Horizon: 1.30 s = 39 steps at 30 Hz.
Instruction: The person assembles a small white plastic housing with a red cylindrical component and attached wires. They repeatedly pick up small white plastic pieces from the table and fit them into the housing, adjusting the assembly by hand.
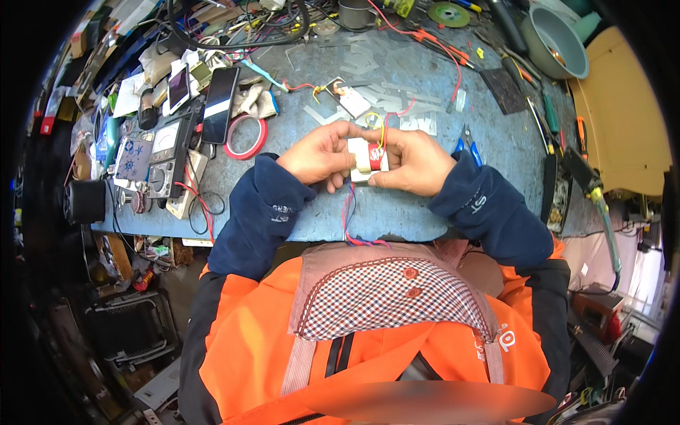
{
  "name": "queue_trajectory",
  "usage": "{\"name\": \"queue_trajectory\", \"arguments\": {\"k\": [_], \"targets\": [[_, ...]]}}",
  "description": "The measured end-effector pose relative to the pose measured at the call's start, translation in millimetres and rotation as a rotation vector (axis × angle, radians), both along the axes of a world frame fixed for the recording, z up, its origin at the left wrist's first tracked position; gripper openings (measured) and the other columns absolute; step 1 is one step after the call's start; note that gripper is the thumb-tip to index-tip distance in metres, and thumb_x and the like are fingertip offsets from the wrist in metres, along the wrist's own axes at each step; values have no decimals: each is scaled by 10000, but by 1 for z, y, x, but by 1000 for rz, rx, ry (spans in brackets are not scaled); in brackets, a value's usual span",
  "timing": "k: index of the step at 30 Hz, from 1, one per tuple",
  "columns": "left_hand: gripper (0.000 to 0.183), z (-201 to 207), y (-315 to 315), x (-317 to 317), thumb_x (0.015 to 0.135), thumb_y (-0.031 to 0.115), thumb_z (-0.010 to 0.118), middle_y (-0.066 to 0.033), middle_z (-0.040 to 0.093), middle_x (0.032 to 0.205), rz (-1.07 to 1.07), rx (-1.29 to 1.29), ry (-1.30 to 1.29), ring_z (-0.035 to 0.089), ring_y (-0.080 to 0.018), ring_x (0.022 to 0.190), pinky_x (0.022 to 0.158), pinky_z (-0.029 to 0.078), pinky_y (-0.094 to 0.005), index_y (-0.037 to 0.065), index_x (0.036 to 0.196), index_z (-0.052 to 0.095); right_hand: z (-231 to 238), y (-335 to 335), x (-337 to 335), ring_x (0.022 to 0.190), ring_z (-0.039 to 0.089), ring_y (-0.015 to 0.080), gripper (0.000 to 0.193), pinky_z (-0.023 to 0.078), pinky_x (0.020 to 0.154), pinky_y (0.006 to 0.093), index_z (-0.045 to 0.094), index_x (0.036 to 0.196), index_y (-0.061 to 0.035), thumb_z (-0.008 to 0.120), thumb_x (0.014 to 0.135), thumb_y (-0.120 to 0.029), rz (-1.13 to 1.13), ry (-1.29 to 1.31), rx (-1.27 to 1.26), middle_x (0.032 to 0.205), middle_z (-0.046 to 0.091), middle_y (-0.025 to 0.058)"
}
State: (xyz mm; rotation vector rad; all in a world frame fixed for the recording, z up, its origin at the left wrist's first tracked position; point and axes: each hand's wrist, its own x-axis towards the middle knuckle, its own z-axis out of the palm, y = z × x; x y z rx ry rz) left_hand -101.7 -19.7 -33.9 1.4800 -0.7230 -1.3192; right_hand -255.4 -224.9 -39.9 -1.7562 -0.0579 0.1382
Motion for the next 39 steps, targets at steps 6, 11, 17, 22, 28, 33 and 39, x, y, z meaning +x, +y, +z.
{"name": "queue_trajectory", "arguments": {"k": [6,11,17,22,28,33,39], "targets": [[407,16,3,-7,1057,89,627,3,657,842,42,93,-10,630,-64,593,511,519,-227,59,1450,528,22,3,-5,747,744,377,701,570,680,453,602,1471,-52,838,836,-232,-49,63,-341,791,730,173],[408,39,-26,96,974,86,678,-143,688,1023,106,-21,-1305,725,-298,982,853,591,-405,26,1374,624,24,1,-5,628,668,236,748,523,619,373,565,1513,-9,853,843,-175,0,16,-360,692,654,100],[542,1,-110,186,890,-21,634,-160,581,1434,-295,190,-1811,624,-391,1280,1062,558,-451,20,1431,624,17,-3,-4,615,660,246,747,506,607,377,562,1510,7,843,840,-168,-12,-9,-302,680,634,111],[414,-4,-133,206,925,12,611,-150,562,1416,-411,300,-1970,647,-383,1209,1026,575,-450,11,1334,673,23,-4,-2,668,703,366,692,541,648,447,588,1456,20,807,840,-206,3,-7,-327,691,666,164],[329,5,-139,211,948,67,646,-200,600,1329,-423,222,-1771,665,-393,1179,1019,564,-474,-18,1265,675,22,-4,-3,680,704,396,677,542,657,470,592,1448,9,794,841,-213,-15,4,-301,679,658,189],[419,3,-113,216,912,97,756,-225,668,1301,-389,156,-1604,667,-407,1197,1021,555,-458,10,1313,668,20,-5,-2,684,707,396,669,544,660,470,598,1448,4,787,845,-215,-13,-34,-342,679,657,190],[490,11,-104,204,839,171,880,-181,756,1084,-146,245,-1379,732,-342,1067,942,570,-423,-1,1249,673,23,-5,-3,680,710,368,701,544,658,450,582,1477,7,791,847,-218,6,19,-306,681,658,177]]}}
